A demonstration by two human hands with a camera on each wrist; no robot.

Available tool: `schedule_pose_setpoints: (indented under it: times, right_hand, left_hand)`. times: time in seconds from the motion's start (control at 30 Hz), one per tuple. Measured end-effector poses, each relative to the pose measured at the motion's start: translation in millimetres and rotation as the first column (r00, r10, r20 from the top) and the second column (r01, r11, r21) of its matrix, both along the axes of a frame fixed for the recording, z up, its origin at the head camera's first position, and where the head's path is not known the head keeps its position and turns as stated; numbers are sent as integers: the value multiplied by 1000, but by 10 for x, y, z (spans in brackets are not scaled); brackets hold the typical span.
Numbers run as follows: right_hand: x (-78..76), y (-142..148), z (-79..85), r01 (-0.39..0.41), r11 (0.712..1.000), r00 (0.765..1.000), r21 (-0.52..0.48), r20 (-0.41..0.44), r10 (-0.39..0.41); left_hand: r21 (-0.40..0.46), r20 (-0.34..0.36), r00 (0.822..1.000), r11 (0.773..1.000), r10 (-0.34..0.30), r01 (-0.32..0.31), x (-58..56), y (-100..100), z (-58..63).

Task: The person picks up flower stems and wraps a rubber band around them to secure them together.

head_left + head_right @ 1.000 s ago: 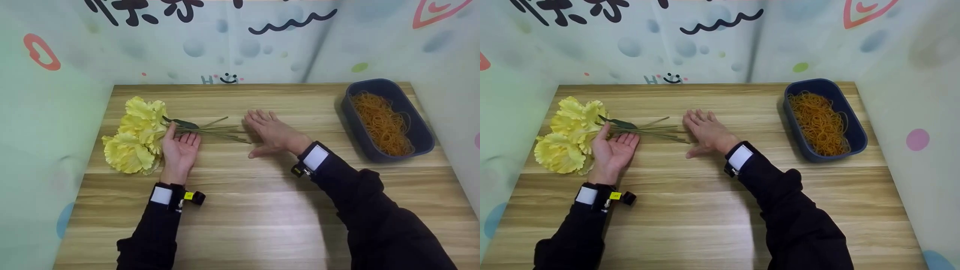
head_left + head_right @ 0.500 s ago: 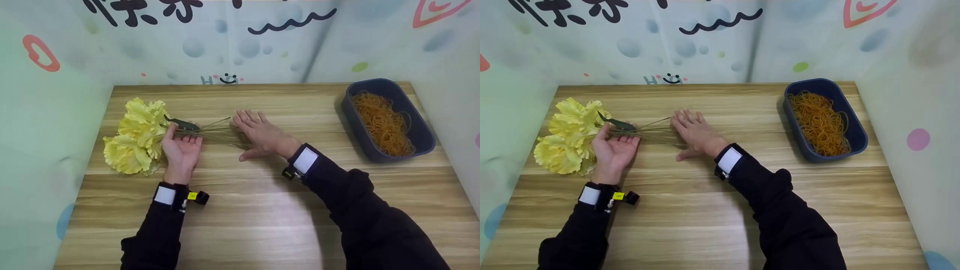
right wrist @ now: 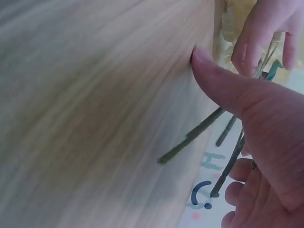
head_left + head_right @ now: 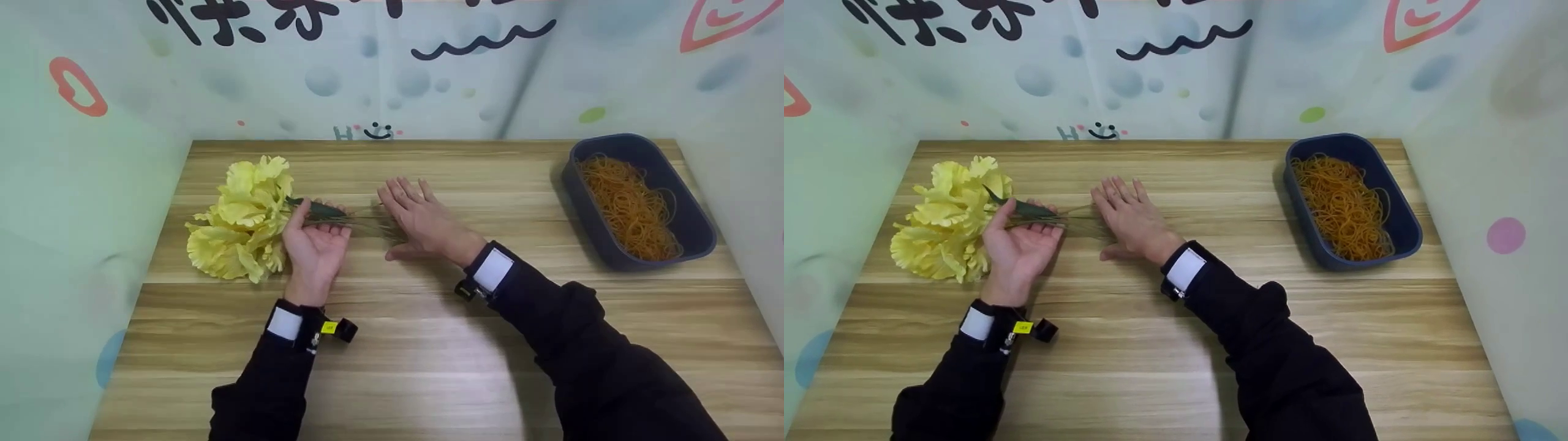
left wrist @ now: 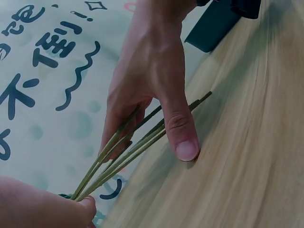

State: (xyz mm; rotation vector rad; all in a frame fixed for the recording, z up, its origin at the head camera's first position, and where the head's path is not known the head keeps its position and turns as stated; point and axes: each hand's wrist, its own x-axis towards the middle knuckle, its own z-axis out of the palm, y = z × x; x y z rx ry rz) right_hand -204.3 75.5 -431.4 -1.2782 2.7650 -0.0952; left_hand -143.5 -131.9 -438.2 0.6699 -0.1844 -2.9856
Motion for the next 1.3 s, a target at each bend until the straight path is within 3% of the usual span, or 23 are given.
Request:
schedule_pose_setpoints:
  times: [0.23,0.5,0.7,0.93,1.2,1.3]
  right_hand:
    - [15,-4,19,-8,1000,1000,2,24,8]
    - [90,-42,93,7,1000,999,27,36,-8]
    - [149,-93,147,39,998,998,-48,47,-37]
    - [198,-95,161,54,988,998,-144,21,-52]
    - [255,-9,198,49,962,999,-268,15,-46]
    - [289,25,226,31,961,998,-275,-35,-43]
  left_hand:
    - [-53,-19,1000,999,-5,4,-20,76,14]
    - [-27,-54,998,1000,10,-11,-29,151,83]
    - [-19,-152,988,1000,-8,5,-30,219,132]
    - [-18,-313,950,1000,19,-26,-32,282,151]
    - [1,-346,938,1000,12,-12,-43,300,220]
    - [1,-340,940,1000,21,-22,-58,281,267]
